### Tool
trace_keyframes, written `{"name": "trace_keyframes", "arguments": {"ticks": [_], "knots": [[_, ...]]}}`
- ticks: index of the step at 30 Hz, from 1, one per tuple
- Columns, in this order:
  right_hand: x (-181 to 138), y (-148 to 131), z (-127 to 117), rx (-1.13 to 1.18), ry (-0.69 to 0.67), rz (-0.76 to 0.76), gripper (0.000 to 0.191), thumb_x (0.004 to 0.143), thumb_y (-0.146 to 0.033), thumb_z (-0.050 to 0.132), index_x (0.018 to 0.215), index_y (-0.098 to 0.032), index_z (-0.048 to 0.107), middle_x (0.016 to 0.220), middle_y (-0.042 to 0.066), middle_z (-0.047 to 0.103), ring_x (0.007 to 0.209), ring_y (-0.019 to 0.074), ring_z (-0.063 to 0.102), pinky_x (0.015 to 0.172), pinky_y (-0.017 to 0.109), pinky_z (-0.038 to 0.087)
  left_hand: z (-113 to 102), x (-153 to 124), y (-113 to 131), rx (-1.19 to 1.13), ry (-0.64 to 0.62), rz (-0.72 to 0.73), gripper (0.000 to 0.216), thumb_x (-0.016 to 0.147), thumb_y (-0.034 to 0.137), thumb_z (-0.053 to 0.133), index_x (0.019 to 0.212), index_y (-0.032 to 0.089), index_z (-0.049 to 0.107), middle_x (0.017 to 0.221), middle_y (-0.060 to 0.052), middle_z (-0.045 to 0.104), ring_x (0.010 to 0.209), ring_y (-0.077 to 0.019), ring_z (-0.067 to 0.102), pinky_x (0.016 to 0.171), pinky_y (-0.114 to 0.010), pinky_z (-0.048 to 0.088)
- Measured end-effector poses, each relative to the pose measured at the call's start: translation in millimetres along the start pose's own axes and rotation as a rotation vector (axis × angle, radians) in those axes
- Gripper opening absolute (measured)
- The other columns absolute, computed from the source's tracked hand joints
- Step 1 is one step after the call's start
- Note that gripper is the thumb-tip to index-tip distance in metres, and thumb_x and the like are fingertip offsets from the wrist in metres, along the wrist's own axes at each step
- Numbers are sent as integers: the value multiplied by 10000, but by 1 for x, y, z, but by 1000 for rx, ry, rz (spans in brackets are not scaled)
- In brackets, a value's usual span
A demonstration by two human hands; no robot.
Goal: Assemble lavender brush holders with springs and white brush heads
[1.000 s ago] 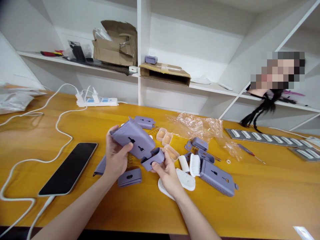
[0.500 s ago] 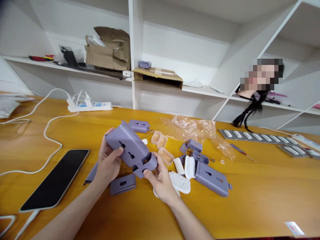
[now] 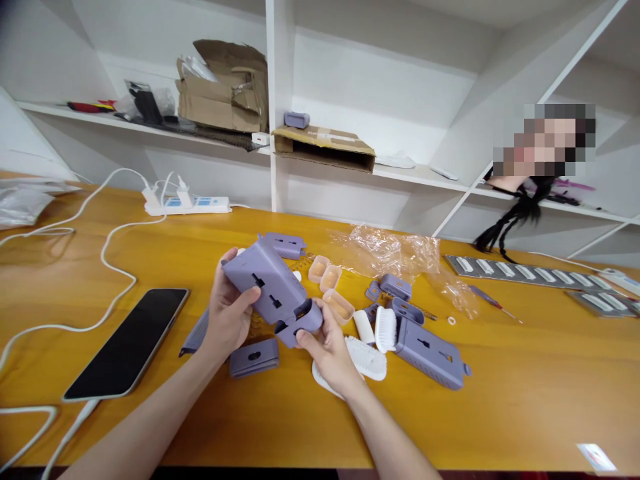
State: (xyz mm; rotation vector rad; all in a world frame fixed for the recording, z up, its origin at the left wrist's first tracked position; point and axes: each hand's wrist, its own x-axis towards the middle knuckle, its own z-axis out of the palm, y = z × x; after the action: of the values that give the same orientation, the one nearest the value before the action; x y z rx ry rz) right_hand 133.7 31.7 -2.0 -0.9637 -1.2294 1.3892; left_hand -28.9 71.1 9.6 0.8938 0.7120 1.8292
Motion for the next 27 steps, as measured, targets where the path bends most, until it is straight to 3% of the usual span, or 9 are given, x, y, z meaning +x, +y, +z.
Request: {"name": "trace_keyframes", "arguments": {"ticks": [5,10,15,17,20,27], "knots": [[1,1,6,-25,47,-58,429,687,-304,701,1069,-257,512,999,7,579,923,169,539,832,296,441,4,-6,-4,-9,26,-60,623,605,208,723,1175,294,486,1128,-11,573,1016,-158,540,886,-278,424],[2,-1,8,-47,171,-22,439,653,-311,713,1033,-242,504,925,-3,586,835,168,556,756,285,462,10,-13,-3,-127,69,-252,627,488,155,778,1044,285,521,938,40,635,813,-119,588,771,-273,468],[4,-1,9,-77,226,-31,413,628,-278,709,988,-226,511,855,-6,585,765,164,554,697,276,474,12,-20,-7,-88,-119,-465,416,470,173,806,834,171,603,775,-5,677,722,-158,614,709,-303,476],[5,0,10,-81,242,-30,403,624,-270,707,973,-226,511,829,-9,583,740,160,550,675,272,476,12,-23,-9,-83,-153,-483,383,498,177,801,834,166,617,779,-10,684,720,-153,617,707,-293,473],[5,-1,10,-76,243,-28,394,628,-277,709,965,-228,511,824,-12,583,731,154,551,669,270,481,13,-25,-11,-115,-106,-472,402,522,180,792,879,187,608,825,1,685,757,-141,617,735,-286,471],[4,-1,9,-47,150,-31,516,590,-262,763,1031,-228,497,949,10,610,848,169,583,804,313,470,14,-25,-9,-148,-78,-457,434,533,189,786,916,190,582,861,-8,680,808,-167,623,800,-342,460]]}}
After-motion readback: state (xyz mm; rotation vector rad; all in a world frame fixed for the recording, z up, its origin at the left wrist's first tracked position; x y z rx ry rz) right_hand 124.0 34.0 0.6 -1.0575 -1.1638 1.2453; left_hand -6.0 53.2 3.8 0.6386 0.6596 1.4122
